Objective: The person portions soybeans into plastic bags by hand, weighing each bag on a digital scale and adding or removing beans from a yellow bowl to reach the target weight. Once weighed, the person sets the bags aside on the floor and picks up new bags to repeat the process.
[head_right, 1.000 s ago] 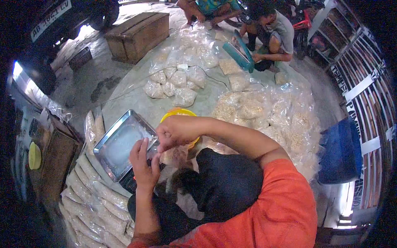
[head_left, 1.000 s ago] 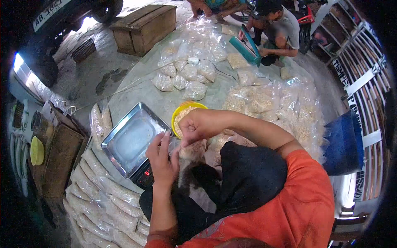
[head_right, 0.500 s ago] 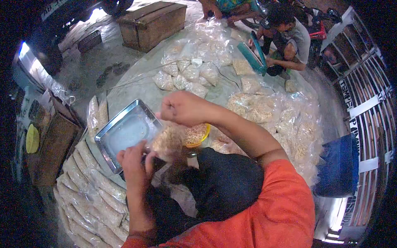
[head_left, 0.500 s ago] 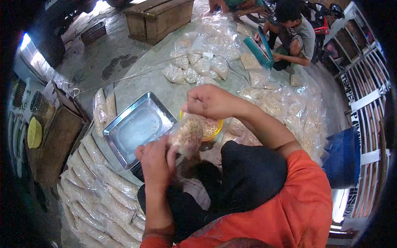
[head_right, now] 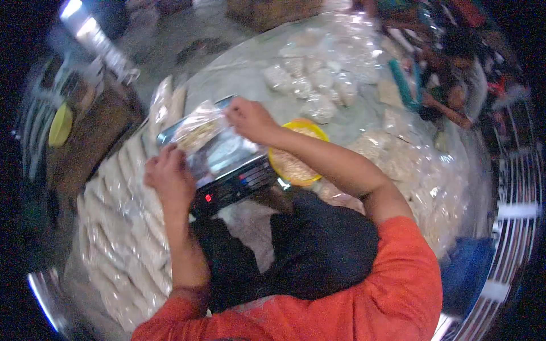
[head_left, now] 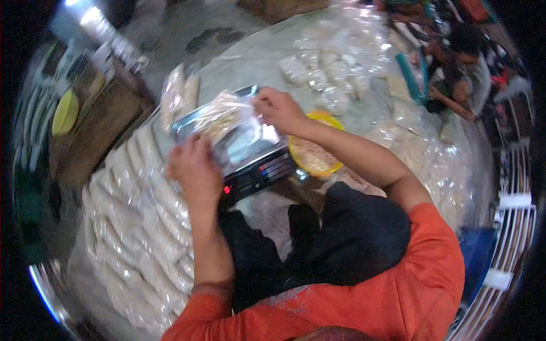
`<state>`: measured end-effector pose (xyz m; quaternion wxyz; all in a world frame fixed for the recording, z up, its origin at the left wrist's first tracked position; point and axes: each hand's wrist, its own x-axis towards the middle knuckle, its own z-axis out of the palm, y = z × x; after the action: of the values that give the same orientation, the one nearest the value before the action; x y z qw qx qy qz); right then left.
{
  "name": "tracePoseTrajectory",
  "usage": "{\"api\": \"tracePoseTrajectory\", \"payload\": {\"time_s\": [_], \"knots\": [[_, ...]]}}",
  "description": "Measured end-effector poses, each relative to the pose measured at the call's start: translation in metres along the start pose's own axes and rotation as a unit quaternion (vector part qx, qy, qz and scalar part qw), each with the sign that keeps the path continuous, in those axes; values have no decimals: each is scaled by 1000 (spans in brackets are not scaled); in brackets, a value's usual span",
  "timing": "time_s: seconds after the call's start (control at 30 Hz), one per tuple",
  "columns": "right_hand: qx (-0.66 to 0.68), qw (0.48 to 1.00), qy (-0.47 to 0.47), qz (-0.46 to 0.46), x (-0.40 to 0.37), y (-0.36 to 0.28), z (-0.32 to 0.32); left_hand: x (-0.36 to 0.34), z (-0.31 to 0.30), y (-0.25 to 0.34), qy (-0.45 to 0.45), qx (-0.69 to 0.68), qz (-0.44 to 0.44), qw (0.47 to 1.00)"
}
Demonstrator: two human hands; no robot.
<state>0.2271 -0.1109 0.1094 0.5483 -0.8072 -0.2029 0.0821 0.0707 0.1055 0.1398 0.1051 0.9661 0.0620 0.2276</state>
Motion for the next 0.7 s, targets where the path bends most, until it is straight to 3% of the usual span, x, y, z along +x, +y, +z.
{"api": "tracePoseTrajectory", "payload": {"time_s": [0.17, 0.27, 0.33, 0.37, 0.4, 0.47, 0.5, 0.53, 0.63, 0.7], "knots": [[-98, 995, -4, 20, -18, 23, -4, -18, 7, 22, -107, -58, 33, 992], [-178, 981, 52, -48, -36, -9, -11, -21, 1, 36, -135, -87, 52, 986], [-186, 963, 79, -180, -50, -29, -8, -27, 1, 42, -148, -98, 65, 982], [-174, 946, 39, -271, -54, -26, -3, -30, 1, 44, -142, -99, 73, 982], [-176, 946, 40, -269, -56, -23, 3, -33, 1, 47, -136, -100, 82, 982], [-229, 937, -169, -204, -60, -15, 12, -40, 7, 53, -129, -100, 86, 983], [-220, 938, -204, -171, -59, 7, 16, -44, 10, 55, -120, -98, 87, 984], [-220, 939, -201, -170, -59, 14, 16, -47, 11, 58, -121, -98, 90, 984], [-273, 953, -77, -106, -61, 19, 14, -54, 11, 67, -104, -70, 124, 984], [-258, 962, -63, -64, -69, 2, 6, -58, 8, 76, -132, -107, 117, 978]]}}
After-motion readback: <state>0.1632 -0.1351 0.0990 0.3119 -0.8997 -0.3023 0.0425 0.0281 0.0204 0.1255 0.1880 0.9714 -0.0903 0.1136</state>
